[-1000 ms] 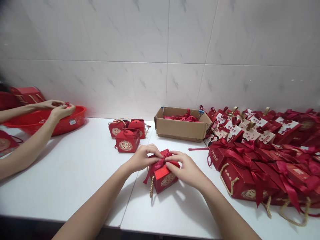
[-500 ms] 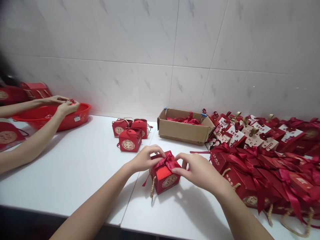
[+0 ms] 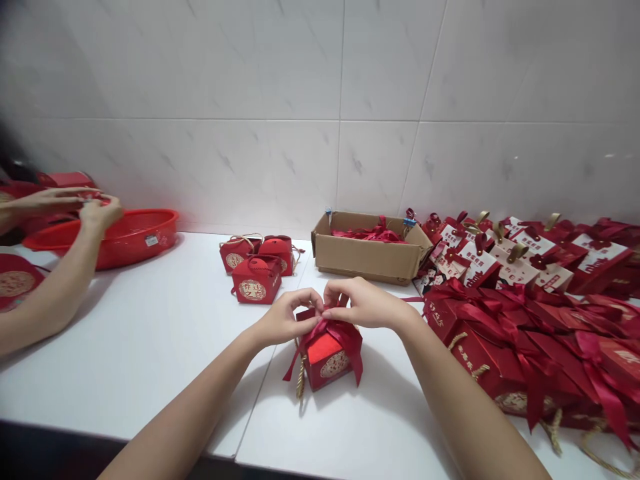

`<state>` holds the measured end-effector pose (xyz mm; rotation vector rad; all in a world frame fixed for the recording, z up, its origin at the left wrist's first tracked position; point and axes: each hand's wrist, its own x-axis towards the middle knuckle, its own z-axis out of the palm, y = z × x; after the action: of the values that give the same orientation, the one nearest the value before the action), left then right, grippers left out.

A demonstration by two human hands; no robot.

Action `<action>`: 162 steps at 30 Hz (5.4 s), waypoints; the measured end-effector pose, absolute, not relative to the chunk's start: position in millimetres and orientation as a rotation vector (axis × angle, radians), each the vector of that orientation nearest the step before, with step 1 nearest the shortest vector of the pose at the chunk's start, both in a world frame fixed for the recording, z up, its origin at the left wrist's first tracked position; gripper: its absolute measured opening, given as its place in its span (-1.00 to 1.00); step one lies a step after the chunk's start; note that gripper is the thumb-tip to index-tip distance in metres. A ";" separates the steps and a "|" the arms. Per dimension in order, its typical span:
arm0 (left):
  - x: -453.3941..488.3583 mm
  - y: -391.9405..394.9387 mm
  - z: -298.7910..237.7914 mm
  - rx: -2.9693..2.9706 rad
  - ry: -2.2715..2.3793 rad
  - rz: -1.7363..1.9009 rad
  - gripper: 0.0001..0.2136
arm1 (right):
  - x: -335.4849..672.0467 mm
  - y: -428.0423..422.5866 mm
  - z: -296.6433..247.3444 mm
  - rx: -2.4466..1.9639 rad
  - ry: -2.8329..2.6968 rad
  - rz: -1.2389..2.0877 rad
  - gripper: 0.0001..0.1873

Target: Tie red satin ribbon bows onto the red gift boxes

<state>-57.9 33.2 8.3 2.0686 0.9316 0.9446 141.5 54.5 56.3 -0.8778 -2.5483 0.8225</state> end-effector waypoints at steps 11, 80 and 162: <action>-62.4 38.6 7.7 2.030 0.870 0.904 -0.90 | 144.3 50.6 54.0 -0.733 -2.707 0.671 -0.75; -65.2 31.1 14.8 2.436 0.864 0.671 -0.93 | 158.3 23.2 13.4 -0.957 -2.226 0.845 -0.86; -41.7 34.0 2.2 1.801 0.999 0.980 -0.56 | 154.1 30.6 1.3 -1.121 -1.851 0.771 -0.78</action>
<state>-41.7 34.0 2.2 1.8010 0.9992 0.9796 154.1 30.6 1.3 -1.1210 -1.8510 0.7708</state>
